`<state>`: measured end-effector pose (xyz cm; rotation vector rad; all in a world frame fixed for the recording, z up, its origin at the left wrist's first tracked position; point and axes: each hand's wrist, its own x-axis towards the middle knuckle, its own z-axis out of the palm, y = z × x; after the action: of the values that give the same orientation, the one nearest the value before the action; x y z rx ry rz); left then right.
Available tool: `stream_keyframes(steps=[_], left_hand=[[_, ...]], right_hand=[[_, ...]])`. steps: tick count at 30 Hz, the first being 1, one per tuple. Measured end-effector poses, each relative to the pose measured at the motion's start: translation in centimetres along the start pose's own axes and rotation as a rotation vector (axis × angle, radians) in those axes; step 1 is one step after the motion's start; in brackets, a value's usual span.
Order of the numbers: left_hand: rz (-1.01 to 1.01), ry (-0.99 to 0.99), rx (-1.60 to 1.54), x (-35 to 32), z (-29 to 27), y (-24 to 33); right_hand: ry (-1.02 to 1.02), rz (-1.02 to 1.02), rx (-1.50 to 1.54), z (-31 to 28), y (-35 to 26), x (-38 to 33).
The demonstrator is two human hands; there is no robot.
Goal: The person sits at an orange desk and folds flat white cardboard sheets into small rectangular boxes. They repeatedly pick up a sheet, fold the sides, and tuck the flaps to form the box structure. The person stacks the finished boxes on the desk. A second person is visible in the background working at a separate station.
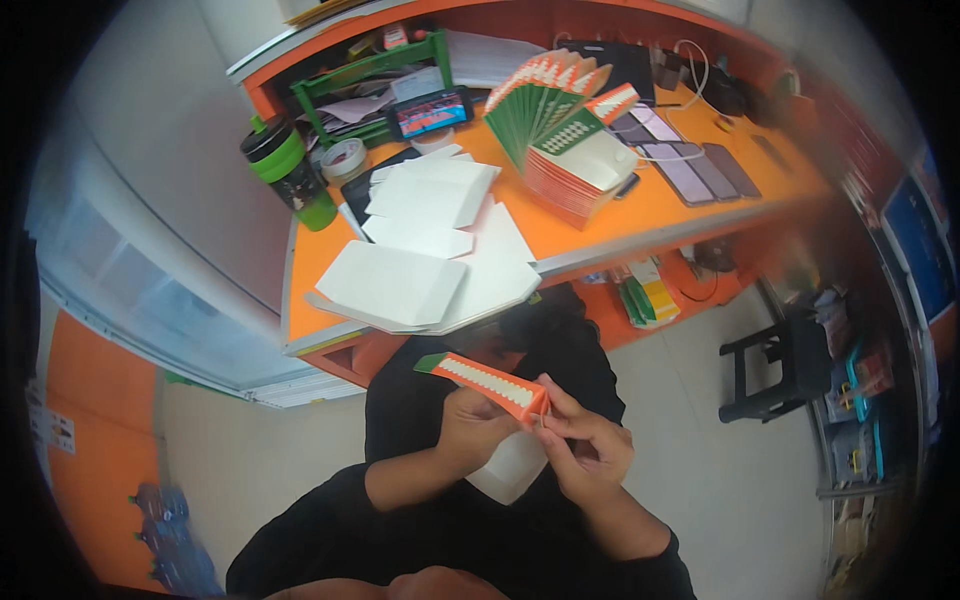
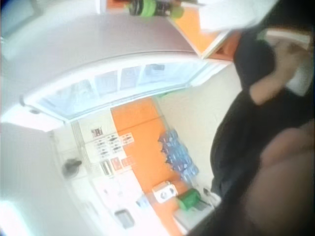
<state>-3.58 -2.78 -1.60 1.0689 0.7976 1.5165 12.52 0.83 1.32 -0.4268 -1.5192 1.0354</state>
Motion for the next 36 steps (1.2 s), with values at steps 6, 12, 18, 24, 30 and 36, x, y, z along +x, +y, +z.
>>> stream_keyframes(steps=[6, 12, 18, 24, 30, 36], left_hand=[[0.001, -0.088, -0.063, 0.0, 0.2, -0.1], [0.034, -0.126, 0.010, 0.4, 0.2, 0.3], [0.048, -0.169, 0.068, 0.3, 0.2, 0.1], [0.067, -0.244, 0.068, 0.7, 0.1, 0.5], [0.024, -0.203, 0.079, 0.2, 0.5, 0.5], [0.096, -0.188, 0.124, -0.2, 1.0, 0.8]], right_hand=[[-0.045, -0.143, -0.250, -1.2, 0.0, -0.4], [0.024, -0.076, -0.001, -1.1, 0.3, -0.8], [-0.019, -0.076, -0.011, -1.1, -0.1, -0.5], [-0.073, -0.112, -0.068, -1.4, -0.2, -0.2], [-0.009, -0.077, 0.095, -0.9, 0.2, -0.7], [-0.082, -0.222, -0.105, -1.6, 0.5, -0.7]])
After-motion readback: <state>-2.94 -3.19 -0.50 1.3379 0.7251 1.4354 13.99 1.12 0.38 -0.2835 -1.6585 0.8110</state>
